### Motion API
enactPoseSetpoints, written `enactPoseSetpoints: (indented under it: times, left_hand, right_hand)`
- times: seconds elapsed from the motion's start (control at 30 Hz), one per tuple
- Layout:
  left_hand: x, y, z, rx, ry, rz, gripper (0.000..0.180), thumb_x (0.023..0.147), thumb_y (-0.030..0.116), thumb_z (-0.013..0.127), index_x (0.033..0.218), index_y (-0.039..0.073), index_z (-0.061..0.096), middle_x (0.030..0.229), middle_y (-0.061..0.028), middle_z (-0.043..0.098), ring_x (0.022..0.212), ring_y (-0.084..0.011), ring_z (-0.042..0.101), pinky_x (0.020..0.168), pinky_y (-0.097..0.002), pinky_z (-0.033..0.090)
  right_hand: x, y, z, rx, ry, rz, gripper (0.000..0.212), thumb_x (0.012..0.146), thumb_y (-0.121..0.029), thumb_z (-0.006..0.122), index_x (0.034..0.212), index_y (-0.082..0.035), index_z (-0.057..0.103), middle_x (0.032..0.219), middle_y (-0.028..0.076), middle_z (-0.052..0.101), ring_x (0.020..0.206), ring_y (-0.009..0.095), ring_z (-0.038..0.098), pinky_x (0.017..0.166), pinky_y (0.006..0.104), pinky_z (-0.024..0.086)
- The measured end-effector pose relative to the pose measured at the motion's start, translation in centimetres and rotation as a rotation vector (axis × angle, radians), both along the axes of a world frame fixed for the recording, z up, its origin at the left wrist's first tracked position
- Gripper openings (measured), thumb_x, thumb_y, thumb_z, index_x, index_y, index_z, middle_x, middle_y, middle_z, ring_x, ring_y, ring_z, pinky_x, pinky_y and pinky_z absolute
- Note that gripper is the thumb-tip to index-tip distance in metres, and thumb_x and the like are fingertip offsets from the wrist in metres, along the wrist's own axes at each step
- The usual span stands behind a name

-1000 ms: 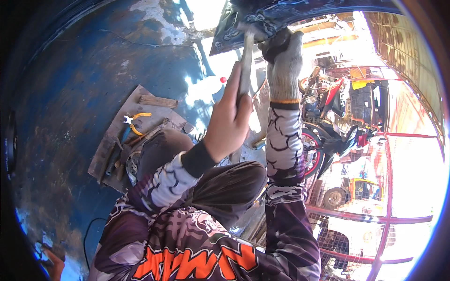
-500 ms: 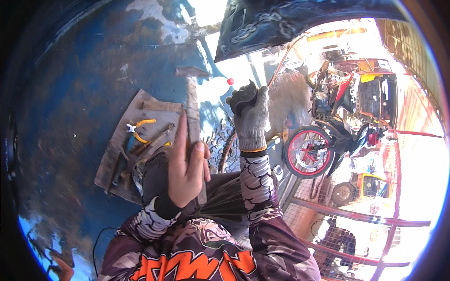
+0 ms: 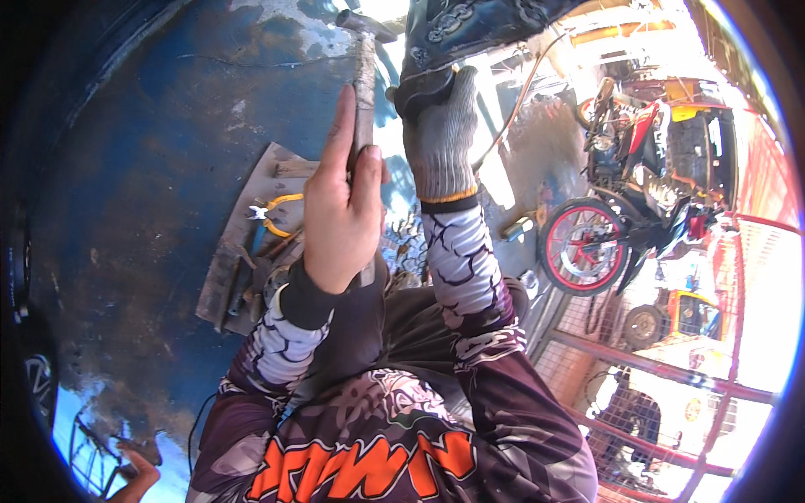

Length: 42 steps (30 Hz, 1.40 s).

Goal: The person uses a welding torch and filler wire to repair a section of a car's body panel. They repeatedly heat the metal, apply the wire, and then use a hammer to flatten and shape the welded area.

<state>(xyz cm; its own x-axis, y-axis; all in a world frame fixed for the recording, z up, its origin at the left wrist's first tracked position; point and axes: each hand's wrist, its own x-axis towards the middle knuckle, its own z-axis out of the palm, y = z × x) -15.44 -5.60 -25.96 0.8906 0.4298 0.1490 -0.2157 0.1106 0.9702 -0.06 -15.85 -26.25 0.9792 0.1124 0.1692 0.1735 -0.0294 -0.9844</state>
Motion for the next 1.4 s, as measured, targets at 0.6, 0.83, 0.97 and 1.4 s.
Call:
enactPoseSetpoints:
  times: [0.6,0.83,0.97,1.4]
  left_hand:
    - [-0.2,-0.8,-0.7,-0.073,0.001,-0.010,0.060,0.106,0.008,0.049,0.164,0.007,0.032,0.077,-0.0168,0.065,0.056,-0.0242,0.063,0.056,-0.0352,0.051]
    - [-0.4,-0.7,-0.7,-0.080,0.000,0.015,0.059,0.109,0.011,0.048,0.165,0.009,0.030,0.076,-0.0080,0.061,0.050,-0.0141,0.056,0.046,-0.0287,0.046]
    - [-0.6,-0.8,-0.2,0.198,0.035,-0.065,0.062,0.105,0.009,0.051,0.163,0.002,0.029,0.071,-0.0182,0.065,0.058,-0.0309,0.066,0.057,-0.0371,0.052]
    - [-0.5,-1.6,0.8,-0.026,0.056,0.119,0.067,0.105,0.008,0.052,0.164,0.000,0.022,0.080,-0.0276,0.069,0.062,-0.0410,0.068,0.057,-0.0459,0.053]
  right_hand:
    - [0.0,1.6,0.0,0.044,-0.100,-0.155,0.061,0.072,-0.016,0.088,0.119,0.000,0.052,0.100,0.022,0.071,0.096,0.044,0.070,0.081,0.0472,0.057]
    - [0.2,1.3,-0.6,0.025,-0.083,-0.127,0.059,0.077,-0.022,0.083,0.122,-0.001,0.050,0.100,0.020,0.070,0.097,0.043,0.070,0.080,0.0477,0.057]
    - [0.5,1.3,-1.1,0.076,-0.093,-0.056,0.050,0.102,-0.044,0.057,0.131,-0.003,0.054,0.116,0.016,0.067,0.101,0.033,0.069,0.081,0.0465,0.059]
    - [0.1,1.7,-0.5,-0.285,-0.466,-0.171,0.038,0.093,-0.025,0.067,0.121,-0.002,0.054,0.104,0.017,0.072,0.093,0.034,0.072,0.081,0.0443,0.058]
